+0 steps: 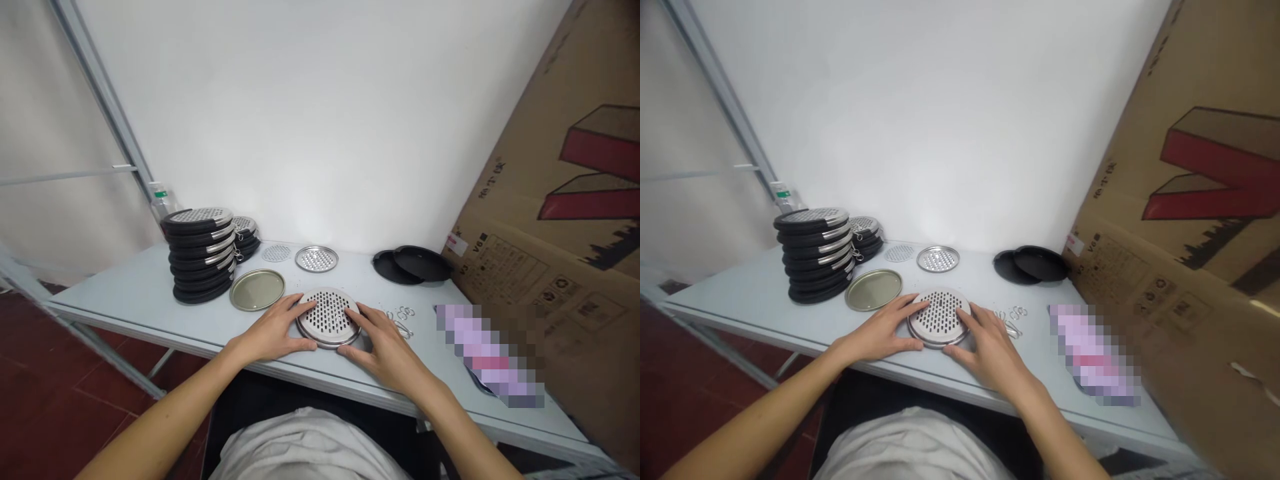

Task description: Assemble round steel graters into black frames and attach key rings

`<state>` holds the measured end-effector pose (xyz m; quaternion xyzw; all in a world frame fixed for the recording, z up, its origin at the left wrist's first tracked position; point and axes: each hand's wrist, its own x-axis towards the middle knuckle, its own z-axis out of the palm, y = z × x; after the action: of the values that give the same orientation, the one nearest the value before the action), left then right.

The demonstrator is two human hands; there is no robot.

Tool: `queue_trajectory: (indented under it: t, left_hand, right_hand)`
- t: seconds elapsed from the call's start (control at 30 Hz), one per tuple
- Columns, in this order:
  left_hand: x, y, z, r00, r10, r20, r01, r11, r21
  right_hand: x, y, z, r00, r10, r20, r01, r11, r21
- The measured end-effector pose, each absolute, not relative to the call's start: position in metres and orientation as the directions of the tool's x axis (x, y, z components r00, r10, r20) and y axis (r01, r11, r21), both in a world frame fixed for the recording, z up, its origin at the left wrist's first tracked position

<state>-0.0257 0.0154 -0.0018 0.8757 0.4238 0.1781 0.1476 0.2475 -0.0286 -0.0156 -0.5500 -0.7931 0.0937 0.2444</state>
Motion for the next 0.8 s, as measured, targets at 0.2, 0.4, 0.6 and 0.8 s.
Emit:
queue_trajectory:
  t: [0.2, 0.4, 0.6, 0.8]
  left_hand:
    - [-0.026, 0.015, -0.002, 0.569, 0.804, 0.172, 0.701, -0.584, 0.409]
    - [-0.026, 0.016, -0.003, 0.577, 0.792, 0.202, 0.682, -0.603, 0.414]
    - [-0.027, 0.016, -0.004, 0.571, 0.798, 0.19, 0.687, -0.592, 0.422]
    - [-0.027, 0.015, -0.002, 0.564, 0.809, 0.169, 0.69, -0.573, 0.442]
  right_hand:
    - [0.249, -0.028, -0.017, -0.281, 0.916, 0.287, 0.828, 0.382, -0.411]
    - [0.248, -0.028, -0.013, -0.274, 0.931, 0.244, 0.822, 0.358, -0.443]
    - [0.251, -0.023, -0.007, -0.208, 0.955, 0.212, 0.706, 0.296, -0.643]
    - [0.255, 0.011, 0.02, 0.135, 0.99, 0.047, -0.027, 0.051, -0.998]
